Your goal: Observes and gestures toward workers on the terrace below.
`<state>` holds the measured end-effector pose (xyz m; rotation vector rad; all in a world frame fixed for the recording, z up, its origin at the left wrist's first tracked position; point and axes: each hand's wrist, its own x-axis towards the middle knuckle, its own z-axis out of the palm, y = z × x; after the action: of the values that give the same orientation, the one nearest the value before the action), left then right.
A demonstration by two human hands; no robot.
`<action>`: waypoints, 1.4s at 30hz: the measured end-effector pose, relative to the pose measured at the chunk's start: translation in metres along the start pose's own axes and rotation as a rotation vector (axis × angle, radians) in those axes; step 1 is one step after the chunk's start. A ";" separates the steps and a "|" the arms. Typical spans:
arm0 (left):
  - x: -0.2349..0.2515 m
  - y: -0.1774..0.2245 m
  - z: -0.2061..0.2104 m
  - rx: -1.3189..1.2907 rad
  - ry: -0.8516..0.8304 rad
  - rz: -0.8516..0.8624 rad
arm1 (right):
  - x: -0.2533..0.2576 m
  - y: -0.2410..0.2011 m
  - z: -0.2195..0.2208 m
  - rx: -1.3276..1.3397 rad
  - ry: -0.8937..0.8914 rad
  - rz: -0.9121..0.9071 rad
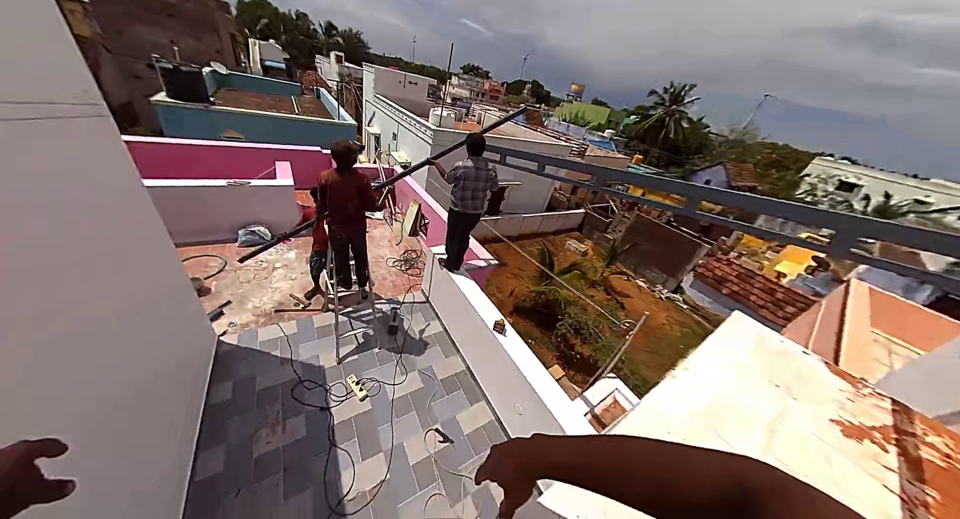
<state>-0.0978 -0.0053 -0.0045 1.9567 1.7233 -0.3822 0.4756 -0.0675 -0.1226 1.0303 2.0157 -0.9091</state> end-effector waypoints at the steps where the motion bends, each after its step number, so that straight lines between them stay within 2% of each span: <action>1: 0.033 -0.057 0.015 -0.061 -0.011 0.035 | 0.003 0.001 -0.001 -0.007 0.000 0.000; 2: 0.053 -0.084 0.027 -0.127 -0.028 -0.082 | 0.005 0.000 -0.003 -0.011 -0.002 -0.005; 3: 0.060 -0.093 0.033 -0.155 -0.044 -0.196 | 0.008 -0.002 -0.005 -0.020 -0.004 -0.011; 6: 0.054 -0.090 0.034 -0.162 -0.053 -0.310 | 0.015 -0.009 -0.013 -0.037 -0.023 -0.016; 17: 0.056 -0.073 0.030 -0.154 -0.048 -0.307 | 0.016 -0.013 -0.014 -0.053 -0.051 0.004; 42: 0.051 -0.066 0.027 -0.138 -0.049 -0.331 | 0.021 -0.015 -0.020 -0.056 -0.080 -0.001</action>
<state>-0.1514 0.0273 -0.0656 1.5553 1.9883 -0.4098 0.4477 -0.0495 -0.1252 0.9474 1.9640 -0.8765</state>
